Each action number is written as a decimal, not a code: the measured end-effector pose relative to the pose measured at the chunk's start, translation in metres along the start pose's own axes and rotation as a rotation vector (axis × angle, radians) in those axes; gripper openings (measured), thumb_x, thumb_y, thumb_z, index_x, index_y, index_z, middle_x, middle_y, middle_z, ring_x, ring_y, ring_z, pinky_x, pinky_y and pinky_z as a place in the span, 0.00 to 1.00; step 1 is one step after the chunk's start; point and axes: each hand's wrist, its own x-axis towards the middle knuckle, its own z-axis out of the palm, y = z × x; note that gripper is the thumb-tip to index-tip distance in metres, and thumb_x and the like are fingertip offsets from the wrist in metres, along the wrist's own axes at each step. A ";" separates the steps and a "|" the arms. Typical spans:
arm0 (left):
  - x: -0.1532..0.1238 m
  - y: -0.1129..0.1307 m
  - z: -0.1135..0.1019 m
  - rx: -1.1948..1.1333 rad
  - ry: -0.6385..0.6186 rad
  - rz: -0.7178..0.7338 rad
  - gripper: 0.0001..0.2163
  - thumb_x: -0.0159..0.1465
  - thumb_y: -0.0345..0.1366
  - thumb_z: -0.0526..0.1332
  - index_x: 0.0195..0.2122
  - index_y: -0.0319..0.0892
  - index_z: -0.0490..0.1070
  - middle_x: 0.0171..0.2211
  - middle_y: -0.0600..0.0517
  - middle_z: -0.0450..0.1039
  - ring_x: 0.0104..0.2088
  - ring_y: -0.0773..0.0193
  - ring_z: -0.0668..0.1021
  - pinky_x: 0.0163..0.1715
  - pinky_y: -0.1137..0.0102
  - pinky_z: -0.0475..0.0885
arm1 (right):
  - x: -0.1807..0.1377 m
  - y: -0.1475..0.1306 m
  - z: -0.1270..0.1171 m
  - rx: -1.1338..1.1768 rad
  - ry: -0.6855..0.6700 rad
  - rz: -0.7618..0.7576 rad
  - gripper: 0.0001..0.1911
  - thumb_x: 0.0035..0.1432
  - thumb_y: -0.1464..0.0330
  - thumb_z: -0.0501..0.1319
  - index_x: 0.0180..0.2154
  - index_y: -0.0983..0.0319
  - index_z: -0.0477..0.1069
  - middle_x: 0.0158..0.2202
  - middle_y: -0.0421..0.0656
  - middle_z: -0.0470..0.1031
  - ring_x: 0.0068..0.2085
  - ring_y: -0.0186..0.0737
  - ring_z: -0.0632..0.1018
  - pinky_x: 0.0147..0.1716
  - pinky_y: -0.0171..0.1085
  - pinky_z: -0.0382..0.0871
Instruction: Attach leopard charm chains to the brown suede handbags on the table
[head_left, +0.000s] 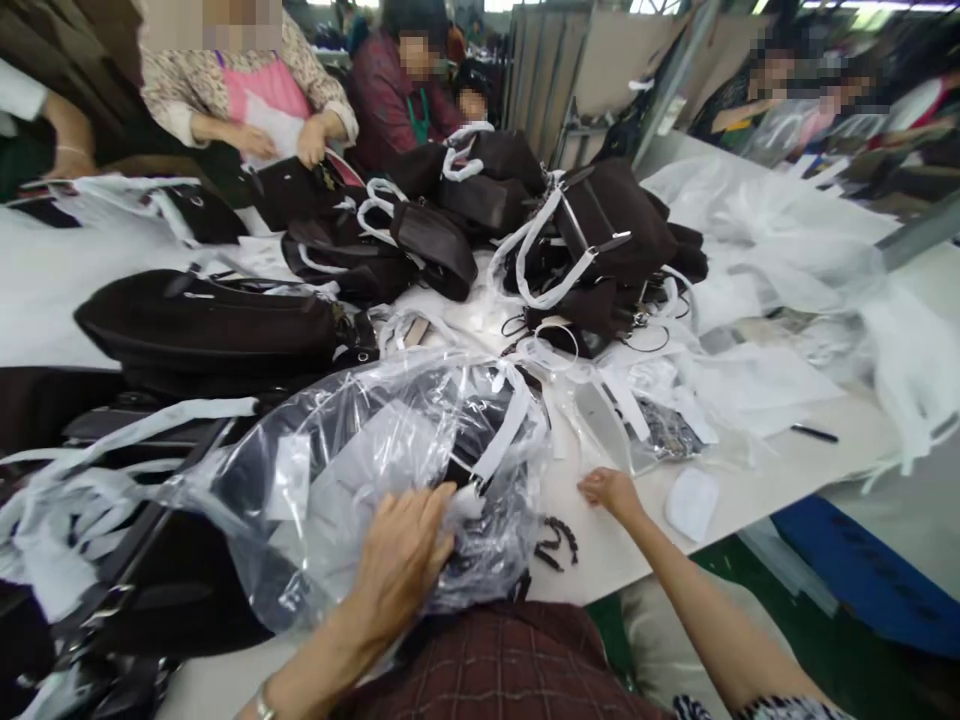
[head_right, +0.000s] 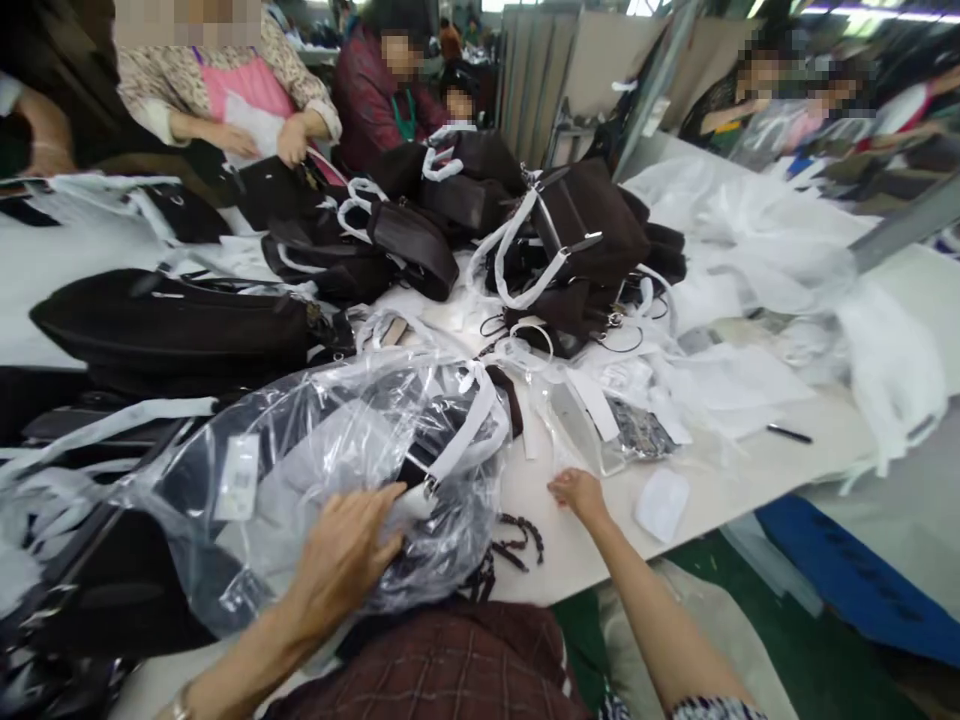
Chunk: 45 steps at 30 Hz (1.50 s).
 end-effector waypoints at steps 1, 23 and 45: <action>0.013 -0.004 -0.006 -0.020 0.033 -0.036 0.20 0.65 0.35 0.58 0.59 0.43 0.62 0.44 0.45 0.77 0.42 0.53 0.77 0.43 0.59 0.65 | 0.005 -0.006 0.000 0.030 -0.002 0.001 0.11 0.45 0.64 0.68 0.27 0.62 0.68 0.22 0.39 0.75 0.24 0.37 0.76 0.26 0.35 0.70; 0.100 0.129 -0.012 -0.938 -0.527 -0.014 0.12 0.59 0.29 0.53 0.38 0.43 0.75 0.39 0.47 0.80 0.44 0.55 0.79 0.48 0.61 0.71 | -0.100 -0.030 -0.027 0.824 -0.296 0.133 0.15 0.47 0.57 0.68 0.34 0.60 0.74 0.38 0.45 0.81 0.36 0.39 0.80 0.35 0.36 0.73; 0.099 0.149 0.081 -1.417 -0.716 -0.785 0.08 0.58 0.32 0.54 0.22 0.42 0.62 0.12 0.59 0.63 0.10 0.73 0.64 0.11 0.77 0.57 | -0.037 -0.037 0.037 0.404 -0.022 0.054 0.28 0.50 0.47 0.63 0.42 0.63 0.67 0.29 0.48 0.78 0.29 0.47 0.79 0.26 0.41 0.71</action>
